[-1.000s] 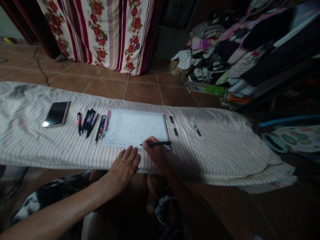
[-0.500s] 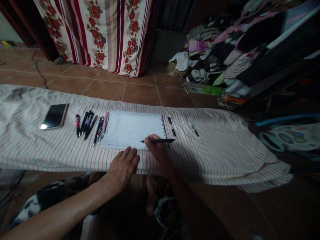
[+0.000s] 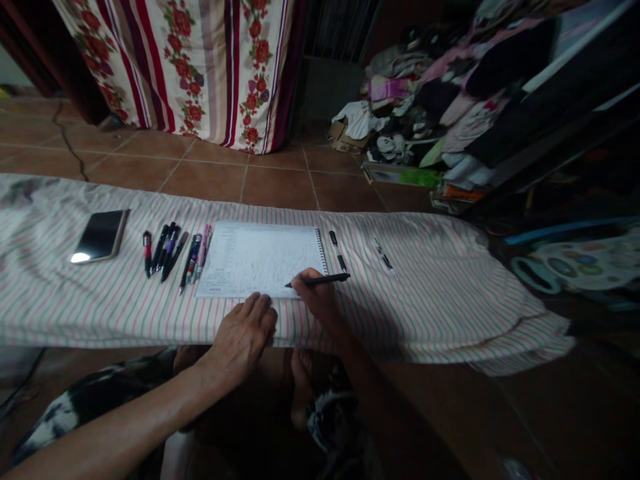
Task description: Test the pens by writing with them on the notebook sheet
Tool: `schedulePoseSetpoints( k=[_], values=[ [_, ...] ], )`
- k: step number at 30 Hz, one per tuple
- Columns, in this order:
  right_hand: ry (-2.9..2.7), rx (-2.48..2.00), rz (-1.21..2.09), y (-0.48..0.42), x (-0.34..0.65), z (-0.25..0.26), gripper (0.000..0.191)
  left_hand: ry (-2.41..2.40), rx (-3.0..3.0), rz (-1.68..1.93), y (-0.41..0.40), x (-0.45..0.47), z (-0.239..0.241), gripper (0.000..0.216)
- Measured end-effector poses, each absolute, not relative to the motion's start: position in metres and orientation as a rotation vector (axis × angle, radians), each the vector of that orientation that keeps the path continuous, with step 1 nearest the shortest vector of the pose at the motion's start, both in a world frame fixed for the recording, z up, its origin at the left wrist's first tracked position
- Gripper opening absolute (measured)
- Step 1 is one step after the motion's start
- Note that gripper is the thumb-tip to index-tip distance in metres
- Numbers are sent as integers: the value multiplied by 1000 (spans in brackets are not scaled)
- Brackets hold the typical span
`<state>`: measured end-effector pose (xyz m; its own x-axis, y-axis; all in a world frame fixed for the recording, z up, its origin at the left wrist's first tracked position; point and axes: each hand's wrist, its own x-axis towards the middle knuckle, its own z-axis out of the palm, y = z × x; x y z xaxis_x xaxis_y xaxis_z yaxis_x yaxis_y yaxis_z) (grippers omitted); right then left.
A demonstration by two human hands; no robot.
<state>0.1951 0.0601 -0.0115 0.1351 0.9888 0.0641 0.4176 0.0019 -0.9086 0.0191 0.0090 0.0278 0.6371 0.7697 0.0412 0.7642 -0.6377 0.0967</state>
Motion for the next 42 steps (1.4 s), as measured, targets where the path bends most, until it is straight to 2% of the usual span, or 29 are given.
schedulePoseSetpoints(
  k=[6, 14, 42],
  values=[
    [-1402, -1587, 805, 59, 199, -10, 16, 1325, 2845, 117, 9, 22, 27, 28],
    [-1504, -1623, 739, 57, 203, -12, 14, 1112, 2850, 240, 9, 27, 10, 29],
    [-1602, -1726, 706, 57, 200, -15, 11, 1189, 2803, 42, 11, 35, 16, 28]
  ],
)
